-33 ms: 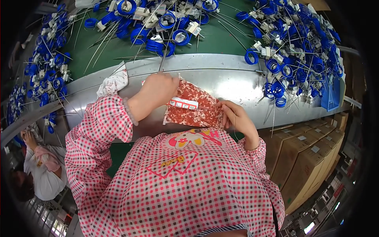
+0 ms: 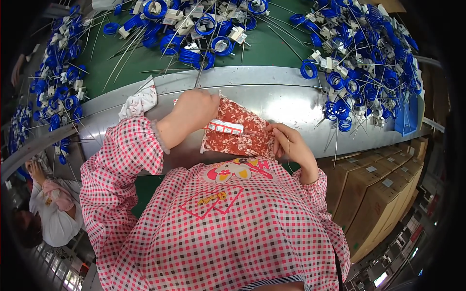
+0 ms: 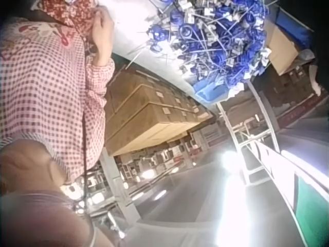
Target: Assembling electronic switch units by inserting blue wires and metal pins into plastic housings.
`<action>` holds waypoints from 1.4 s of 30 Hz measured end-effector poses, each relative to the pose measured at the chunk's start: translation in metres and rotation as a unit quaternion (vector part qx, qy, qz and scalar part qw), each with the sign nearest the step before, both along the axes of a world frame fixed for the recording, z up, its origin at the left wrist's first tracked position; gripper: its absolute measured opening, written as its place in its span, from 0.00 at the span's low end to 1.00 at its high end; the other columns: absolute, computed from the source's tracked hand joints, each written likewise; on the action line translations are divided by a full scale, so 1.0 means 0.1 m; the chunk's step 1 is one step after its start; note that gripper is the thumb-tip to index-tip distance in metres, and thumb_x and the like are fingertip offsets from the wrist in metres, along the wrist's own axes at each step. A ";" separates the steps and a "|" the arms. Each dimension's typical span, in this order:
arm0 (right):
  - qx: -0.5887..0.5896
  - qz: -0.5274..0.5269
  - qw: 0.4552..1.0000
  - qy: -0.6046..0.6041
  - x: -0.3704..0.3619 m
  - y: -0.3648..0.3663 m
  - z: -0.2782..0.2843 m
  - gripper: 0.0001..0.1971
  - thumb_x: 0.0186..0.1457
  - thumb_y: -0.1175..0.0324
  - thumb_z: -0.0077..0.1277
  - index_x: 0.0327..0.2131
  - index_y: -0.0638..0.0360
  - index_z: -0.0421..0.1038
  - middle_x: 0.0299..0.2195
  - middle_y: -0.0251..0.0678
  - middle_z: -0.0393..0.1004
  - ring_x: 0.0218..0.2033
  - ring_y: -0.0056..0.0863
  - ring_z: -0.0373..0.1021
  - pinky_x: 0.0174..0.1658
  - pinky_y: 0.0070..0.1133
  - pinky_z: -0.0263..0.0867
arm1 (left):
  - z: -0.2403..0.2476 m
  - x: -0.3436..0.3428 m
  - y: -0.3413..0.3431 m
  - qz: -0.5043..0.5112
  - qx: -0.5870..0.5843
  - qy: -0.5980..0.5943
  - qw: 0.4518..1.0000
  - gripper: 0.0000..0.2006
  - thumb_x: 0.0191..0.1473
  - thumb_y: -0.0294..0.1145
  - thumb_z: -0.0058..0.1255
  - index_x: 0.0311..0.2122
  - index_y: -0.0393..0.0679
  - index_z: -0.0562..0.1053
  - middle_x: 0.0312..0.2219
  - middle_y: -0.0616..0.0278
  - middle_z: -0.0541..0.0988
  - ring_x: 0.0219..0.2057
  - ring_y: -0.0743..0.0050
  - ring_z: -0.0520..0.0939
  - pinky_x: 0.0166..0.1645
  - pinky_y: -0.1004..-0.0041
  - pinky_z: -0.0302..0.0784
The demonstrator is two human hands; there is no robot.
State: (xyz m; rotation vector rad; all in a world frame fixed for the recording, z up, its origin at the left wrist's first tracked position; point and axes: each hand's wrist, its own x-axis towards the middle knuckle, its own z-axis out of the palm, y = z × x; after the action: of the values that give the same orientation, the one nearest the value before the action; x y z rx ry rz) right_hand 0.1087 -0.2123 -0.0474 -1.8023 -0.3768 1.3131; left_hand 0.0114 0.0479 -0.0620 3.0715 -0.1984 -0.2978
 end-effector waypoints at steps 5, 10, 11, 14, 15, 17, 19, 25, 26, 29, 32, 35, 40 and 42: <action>0.004 0.007 1.000 -0.021 -0.02 0.00 0.00 0.13 0.58 0.66 0.32 0.40 0.60 0.64 0.13 0.29 0.64 0.13 0.13 0.60 0.18 0.11 0.56 | 0.08 0.05 -0.07 0.029 -0.024 0.053 0.998 0.09 0.40 0.36 0.48 0.24 0.42 0.68 0.18 0.58 0.74 0.21 0.68 0.77 0.22 0.72 0.71; -0.006 0.015 0.999 -0.036 -0.02 0.00 0.02 0.13 0.58 0.66 0.32 0.40 0.61 0.64 0.14 0.29 0.65 0.14 0.13 0.61 0.19 0.12 0.57 | 0.02 0.04 -0.16 0.095 0.119 0.047 0.987 0.06 0.38 0.32 0.48 0.24 0.42 0.69 0.17 0.58 0.72 0.20 0.69 0.75 0.20 0.72 0.69; 0.011 0.014 0.999 -0.046 -0.02 -0.01 0.00 0.13 0.58 0.66 0.32 0.40 0.61 0.64 0.15 0.29 0.65 0.15 0.14 0.61 0.20 0.12 0.58 | 0.02 0.03 -0.15 0.095 0.119 0.047 0.987 0.06 0.38 0.32 0.48 0.24 0.42 0.69 0.17 0.58 0.72 0.20 0.69 0.75 0.20 0.72 0.69; 0.025 0.035 0.996 -0.080 0.06 0.01 0.14 0.15 0.59 0.65 0.31 0.41 0.64 0.63 0.16 0.30 0.66 0.15 0.14 0.62 0.20 0.13 0.59 | 0.16 0.01 -0.09 0.064 0.120 0.036 0.990 0.05 0.41 0.31 0.46 0.25 0.42 0.69 0.18 0.58 0.72 0.20 0.69 0.75 0.21 0.71 0.70; 0.027 0.036 0.996 -0.081 0.11 0.01 0.20 0.15 0.59 0.65 0.31 0.41 0.64 0.63 0.16 0.30 0.66 0.15 0.14 0.62 0.20 0.13 0.59 | 0.29 0.01 -0.08 0.063 0.064 0.012 0.996 0.05 0.42 0.31 0.45 0.25 0.41 0.68 0.18 0.57 0.72 0.20 0.67 0.75 0.22 0.71 0.70; 0.115 -0.111 0.984 -0.074 0.20 0.00 0.33 0.17 0.59 0.63 0.28 0.40 0.66 0.63 0.16 0.32 0.67 0.15 0.15 0.62 0.20 0.13 0.59 | 0.54 -0.01 -0.10 0.057 0.007 -0.012 0.998 0.05 0.44 0.31 0.45 0.25 0.40 0.68 0.19 0.57 0.72 0.21 0.66 0.75 0.22 0.70 0.70; 0.204 -0.176 0.956 -0.118 0.22 0.08 0.53 0.18 0.60 0.62 0.26 0.38 0.66 0.63 0.15 0.33 0.67 0.13 0.15 0.61 0.18 0.12 0.59 | 0.76 -0.08 -0.18 0.068 -0.241 -0.069 0.966 0.06 0.46 0.29 0.42 0.26 0.38 0.66 0.19 0.55 0.72 0.21 0.63 0.74 0.22 0.69 0.68; 0.568 -0.249 0.774 -0.130 0.12 0.69 1.09 0.21 0.59 0.55 0.21 0.31 0.64 0.59 0.09 0.38 0.64 0.05 0.18 0.54 0.09 0.12 0.51 | 0.97 -0.27 -0.52 0.065 -0.620 -0.131 0.771 0.07 0.48 0.29 0.36 0.30 0.36 0.65 0.20 0.57 0.69 0.19 0.62 0.71 0.23 0.71 0.66; 0.650 -0.224 0.721 -0.085 0.13 0.77 1.16 0.22 0.59 0.53 0.19 0.30 0.63 0.57 0.08 0.38 0.63 0.03 0.19 0.52 0.07 0.12 0.49 | 0.96 -0.28 -0.56 0.065 -0.621 -0.129 0.770 0.07 0.48 0.29 0.36 0.30 0.36 0.65 0.20 0.57 0.69 0.19 0.62 0.71 0.23 0.71 0.66; 0.671 -0.171 0.716 -0.087 0.14 0.88 1.32 0.21 0.60 0.56 0.17 0.31 0.60 0.59 0.11 0.39 0.66 0.02 0.18 0.53 0.04 0.12 0.46 | 0.91 -0.30 -0.64 0.020 -0.772 -0.095 0.628 0.11 0.52 0.32 0.32 0.30 0.35 0.65 0.21 0.57 0.69 0.21 0.67 0.71 0.26 0.74 0.66; 0.661 -0.144 0.734 -0.061 0.05 1.03 1.27 0.22 0.59 0.55 0.16 0.32 0.59 0.59 0.11 0.39 0.67 0.02 0.19 0.53 0.04 0.12 0.46 | 0.87 -0.35 -0.63 -0.008 -0.800 -0.069 0.596 0.13 0.54 0.35 0.30 0.30 0.35 0.65 0.21 0.57 0.69 0.20 0.67 0.70 0.26 0.74 0.66; 0.656 -0.145 0.737 -0.071 0.01 1.08 1.26 0.22 0.59 0.54 0.14 0.32 0.58 0.57 0.09 0.38 0.66 0.02 0.18 0.54 0.04 0.12 0.46 | 0.92 -0.36 -0.63 0.002 -0.804 -0.036 0.593 0.16 0.56 0.38 0.28 0.30 0.35 0.64 0.21 0.58 0.69 0.20 0.68 0.70 0.25 0.74 0.65; 0.649 -0.089 0.752 -0.073 0.03 1.09 1.27 0.22 0.58 0.53 0.13 0.31 0.58 0.55 0.08 0.36 0.65 0.02 0.17 0.55 0.03 0.11 0.46 | 0.89 -0.36 -0.66 0.014 -0.826 -0.035 0.563 0.17 0.56 0.39 0.28 0.30 0.34 0.64 0.20 0.58 0.69 0.19 0.69 0.69 0.25 0.75 0.65; 0.713 -0.183 0.673 -0.073 -0.06 1.19 1.22 0.22 0.58 0.52 0.12 0.30 0.57 0.54 0.08 0.34 0.65 0.01 0.16 0.54 0.02 0.11 0.46 | 0.90 -0.35 -0.65 0.017 -0.822 -0.036 0.568 0.17 0.56 0.39 0.27 0.30 0.34 0.64 0.20 0.57 0.69 0.19 0.69 0.69 0.25 0.75 0.65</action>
State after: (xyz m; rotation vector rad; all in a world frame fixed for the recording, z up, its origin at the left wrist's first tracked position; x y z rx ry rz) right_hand 0.1027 -0.0934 0.0741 -0.5148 -0.7797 0.2402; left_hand -0.0239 -0.0170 0.0277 1.1636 -0.2114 0.0719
